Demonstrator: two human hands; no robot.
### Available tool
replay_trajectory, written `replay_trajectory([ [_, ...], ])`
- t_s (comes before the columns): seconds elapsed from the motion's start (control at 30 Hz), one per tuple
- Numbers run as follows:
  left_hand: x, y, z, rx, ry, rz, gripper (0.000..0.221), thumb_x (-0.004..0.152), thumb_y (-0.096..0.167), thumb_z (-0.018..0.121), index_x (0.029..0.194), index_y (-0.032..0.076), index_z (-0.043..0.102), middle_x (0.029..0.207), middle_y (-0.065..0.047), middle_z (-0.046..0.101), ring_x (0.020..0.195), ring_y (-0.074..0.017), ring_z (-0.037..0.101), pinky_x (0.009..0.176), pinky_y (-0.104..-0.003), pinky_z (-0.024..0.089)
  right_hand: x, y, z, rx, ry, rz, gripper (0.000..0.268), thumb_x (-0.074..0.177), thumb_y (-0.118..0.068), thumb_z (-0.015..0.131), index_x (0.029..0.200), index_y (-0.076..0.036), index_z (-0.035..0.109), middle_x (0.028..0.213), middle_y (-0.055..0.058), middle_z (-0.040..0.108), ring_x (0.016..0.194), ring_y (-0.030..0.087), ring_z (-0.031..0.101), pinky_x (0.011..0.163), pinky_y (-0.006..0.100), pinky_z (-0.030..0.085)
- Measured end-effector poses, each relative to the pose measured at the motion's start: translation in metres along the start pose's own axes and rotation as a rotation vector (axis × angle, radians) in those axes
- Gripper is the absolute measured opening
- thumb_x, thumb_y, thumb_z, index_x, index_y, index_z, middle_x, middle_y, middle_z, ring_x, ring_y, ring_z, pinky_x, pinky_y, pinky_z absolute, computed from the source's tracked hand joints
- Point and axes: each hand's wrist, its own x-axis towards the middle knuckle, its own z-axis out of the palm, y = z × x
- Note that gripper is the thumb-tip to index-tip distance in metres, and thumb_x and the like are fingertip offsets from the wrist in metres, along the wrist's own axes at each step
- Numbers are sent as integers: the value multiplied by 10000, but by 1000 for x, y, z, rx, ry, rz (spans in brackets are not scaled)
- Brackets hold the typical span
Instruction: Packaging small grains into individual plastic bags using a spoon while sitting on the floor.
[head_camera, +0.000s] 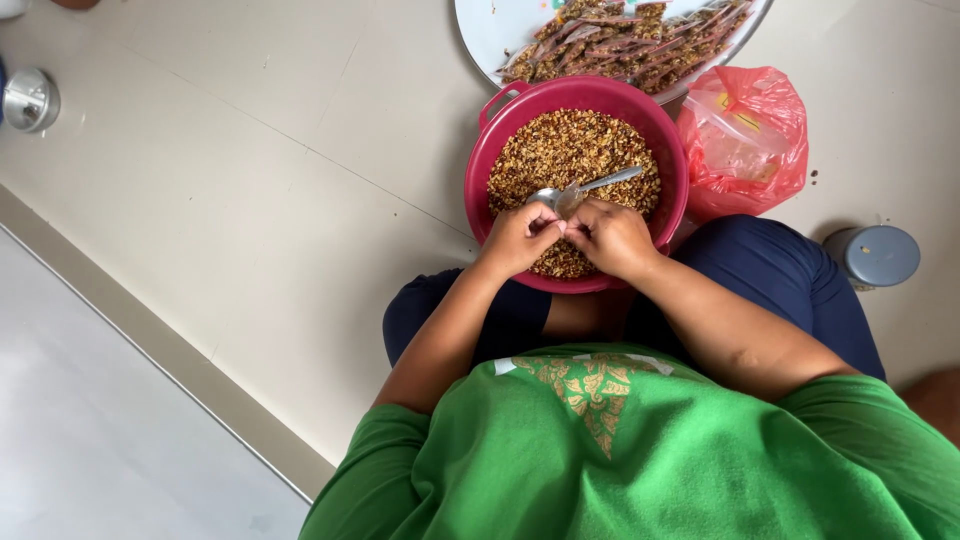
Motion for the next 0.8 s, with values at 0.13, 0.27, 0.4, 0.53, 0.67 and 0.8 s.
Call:
replay_trajectory([
  [0.13, -3, 1, -7, -69, -47, 37, 87, 922, 187, 730, 898, 105, 747, 696, -49, 730, 640, -165, 689, 533, -304, 527, 3, 2, -1, 121, -24, 40, 147, 805, -139, 853, 831, -90, 717, 782, 87, 711, 786, 346, 716, 699, 436, 561],
  [0.27, -2, 7, -14, -74, -71, 66, 111, 957, 202, 721, 891, 114, 736, 694, -39, 729, 678, -154, 688, 592, -302, 534, 3, 7, 5, 274, -25, 73, 168, 814, -132, 863, 813, -62, 711, 776, 88, 709, 775, 349, 709, 696, 426, 558],
  [0.4, -2, 6, -19, -57, -99, 87, 103, 946, 184, 732, 876, 109, 730, 688, -47, 724, 680, -177, 677, 612, -316, 532, 2, 10, 9, 486, -61, 85, 119, 877, -96, 816, 839, -42, 717, 738, 123, 681, 729, 348, 681, 699, 422, 530],
  [0.53, -3, 15, -28, -55, -137, 65, 94, 926, 155, 737, 860, 90, 726, 665, -71, 704, 645, -166, 637, 572, -321, 505, 2, 10, 5, 569, -122, 121, 60, 914, -63, 778, 863, -41, 758, 728, 107, 705, 697, 282, 684, 720, 391, 532],
  [0.67, -3, 14, -31, -82, -138, 53, 100, 917, 150, 739, 840, 89, 722, 645, -63, 695, 641, -134, 618, 563, -305, 497, 7, 3, -2, 618, -157, 116, 54, 917, -56, 773, 868, -33, 768, 709, 111, 712, 689, 269, 686, 718, 385, 528],
  [0.8, -3, 7, -31, -152, -169, -4, 113, 909, 164, 738, 839, 76, 721, 631, -68, 692, 621, -124, 587, 564, -292, 489, 4, 10, 0, 549, -172, 74, 45, 870, -15, 804, 869, 3, 763, 700, 139, 701, 655, 292, 659, 674, 399, 512],
])
